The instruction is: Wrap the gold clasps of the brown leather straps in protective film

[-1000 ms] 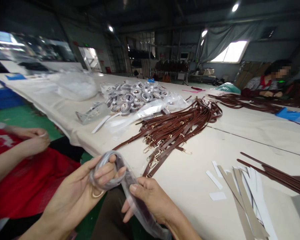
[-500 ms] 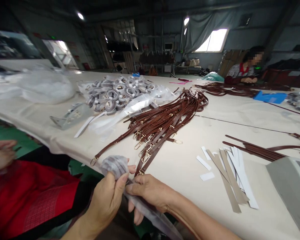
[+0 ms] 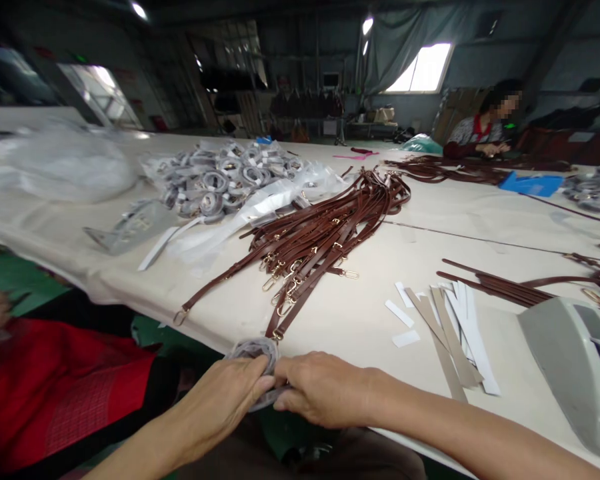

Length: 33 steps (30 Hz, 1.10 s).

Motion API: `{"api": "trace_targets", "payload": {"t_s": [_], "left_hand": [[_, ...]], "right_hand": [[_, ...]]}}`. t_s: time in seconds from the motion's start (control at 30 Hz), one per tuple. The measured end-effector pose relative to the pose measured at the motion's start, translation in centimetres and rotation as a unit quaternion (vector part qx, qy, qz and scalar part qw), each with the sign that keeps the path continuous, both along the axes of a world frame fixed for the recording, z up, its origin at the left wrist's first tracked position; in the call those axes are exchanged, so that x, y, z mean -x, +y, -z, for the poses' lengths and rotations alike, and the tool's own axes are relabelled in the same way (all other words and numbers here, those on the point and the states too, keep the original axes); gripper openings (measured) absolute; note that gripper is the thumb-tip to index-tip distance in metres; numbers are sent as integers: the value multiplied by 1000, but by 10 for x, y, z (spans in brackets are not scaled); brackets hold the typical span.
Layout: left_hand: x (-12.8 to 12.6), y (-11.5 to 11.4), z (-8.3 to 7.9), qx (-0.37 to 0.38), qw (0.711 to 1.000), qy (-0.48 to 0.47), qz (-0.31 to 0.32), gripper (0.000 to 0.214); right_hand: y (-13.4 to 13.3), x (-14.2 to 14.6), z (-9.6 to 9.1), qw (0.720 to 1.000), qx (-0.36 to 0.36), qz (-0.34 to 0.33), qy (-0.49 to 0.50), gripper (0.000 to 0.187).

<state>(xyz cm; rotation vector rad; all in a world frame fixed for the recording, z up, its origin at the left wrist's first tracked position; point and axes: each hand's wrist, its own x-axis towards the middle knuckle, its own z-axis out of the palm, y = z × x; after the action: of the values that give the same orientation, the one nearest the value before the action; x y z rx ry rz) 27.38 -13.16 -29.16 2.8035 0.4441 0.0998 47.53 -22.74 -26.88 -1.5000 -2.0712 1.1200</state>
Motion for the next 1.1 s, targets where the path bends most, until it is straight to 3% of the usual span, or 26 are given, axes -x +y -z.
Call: {"api": "trace_targets", "payload": {"t_s": [0.1,0.17,0.23,0.3,0.4,0.5,0.57,0.67,0.73,0.8,0.93,1.03,1.1], "left_hand": [[3,0,-9,38,999,36,14,39],[6,-1,-14,77,996,52,17,39],[9,-3,-18,156,986,60,15,34],[12,-4,-22,289,955,67,-21,34],[15,-5,-24,518,851,59,-60,42],[16,-6,-20,682,729,-28,-53,53],[14,-9,-10,753,642,-124,-73,60],[8,-18,13,823,502,-239,-120,63],[1,-23,27,844,434,-280,-145,64],[-5,-26,35,856,389,-311,-138,60],[-17,-26,26,885,316,-342,-8,65],[-27,-27,12,885,284,-364,56,72],[-34,-30,11,876,281,-387,55,77]], "right_hand": [[-1,-7,-6,990,-94,-99,-39,16],[0,-13,-11,981,-115,-143,-66,20],[3,-19,-16,981,-89,-152,-82,15],[6,-25,-23,989,-26,-130,-69,12],[11,-33,-30,992,66,-97,37,12],[12,-32,-29,971,130,-34,198,20],[10,-25,-23,945,144,31,292,27],[7,-6,-11,913,103,117,376,37],[5,8,-2,908,53,155,385,40],[4,21,6,916,-6,187,356,44],[-1,36,17,929,-111,203,289,54],[-6,40,19,933,-107,172,296,54],[-9,39,20,940,-79,174,283,50]]}}
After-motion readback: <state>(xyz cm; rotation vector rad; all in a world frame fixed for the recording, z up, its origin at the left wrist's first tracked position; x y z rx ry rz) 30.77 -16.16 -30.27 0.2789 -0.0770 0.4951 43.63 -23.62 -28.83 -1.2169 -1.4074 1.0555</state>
